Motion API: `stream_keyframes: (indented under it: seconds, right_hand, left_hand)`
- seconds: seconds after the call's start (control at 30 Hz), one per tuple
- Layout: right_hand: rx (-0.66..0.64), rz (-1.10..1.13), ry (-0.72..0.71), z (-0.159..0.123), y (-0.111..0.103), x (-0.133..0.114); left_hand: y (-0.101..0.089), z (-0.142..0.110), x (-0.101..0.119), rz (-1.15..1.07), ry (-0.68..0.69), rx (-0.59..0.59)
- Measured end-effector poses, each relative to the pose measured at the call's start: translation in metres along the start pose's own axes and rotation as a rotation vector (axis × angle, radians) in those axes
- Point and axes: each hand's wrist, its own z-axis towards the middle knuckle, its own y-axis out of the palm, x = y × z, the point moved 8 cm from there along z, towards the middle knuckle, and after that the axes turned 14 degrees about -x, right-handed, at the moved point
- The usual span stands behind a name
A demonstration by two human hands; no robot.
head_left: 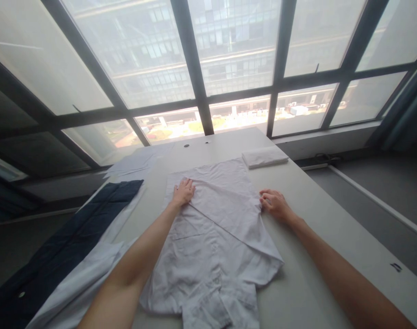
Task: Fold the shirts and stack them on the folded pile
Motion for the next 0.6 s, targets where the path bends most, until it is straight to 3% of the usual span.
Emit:
stream_keyframes:
  seconds: [0.13, 0.27, 0.37, 0.47, 0.53, 0.6]
  right_hand:
    - [0.009, -0.015, 0.013, 0.001, 0.001, 0.002]
    - [0.007, -0.042, 0.004, 0.001, 0.001, 0.001]
    - [0.009, -0.028, 0.022, 0.002, -0.001, 0.003]
    - [0.011, 0.003, 0.025, 0.003, -0.002, 0.004]
    - [0.015, 0.022, 0.017, 0.003, -0.004, 0.003]
    - [0.017, 0.041, 0.015, 0.003, -0.005, 0.002]
  left_hand:
    - [-0.003, -0.002, 0.009, 0.088, -0.006, -0.045]
    - [-0.001, -0.012, 0.053, 0.154, 0.075, -0.007]
    - [0.021, -0.029, 0.092, 0.178, 0.182, -0.027]
    - [0.047, -0.046, 0.117, 0.216, 0.251, -0.119]
    - [0.045, -0.057, 0.129, 0.218, 0.252, -0.085]
    - [0.032, -0.070, 0.151, 0.185, 0.310, 0.014]
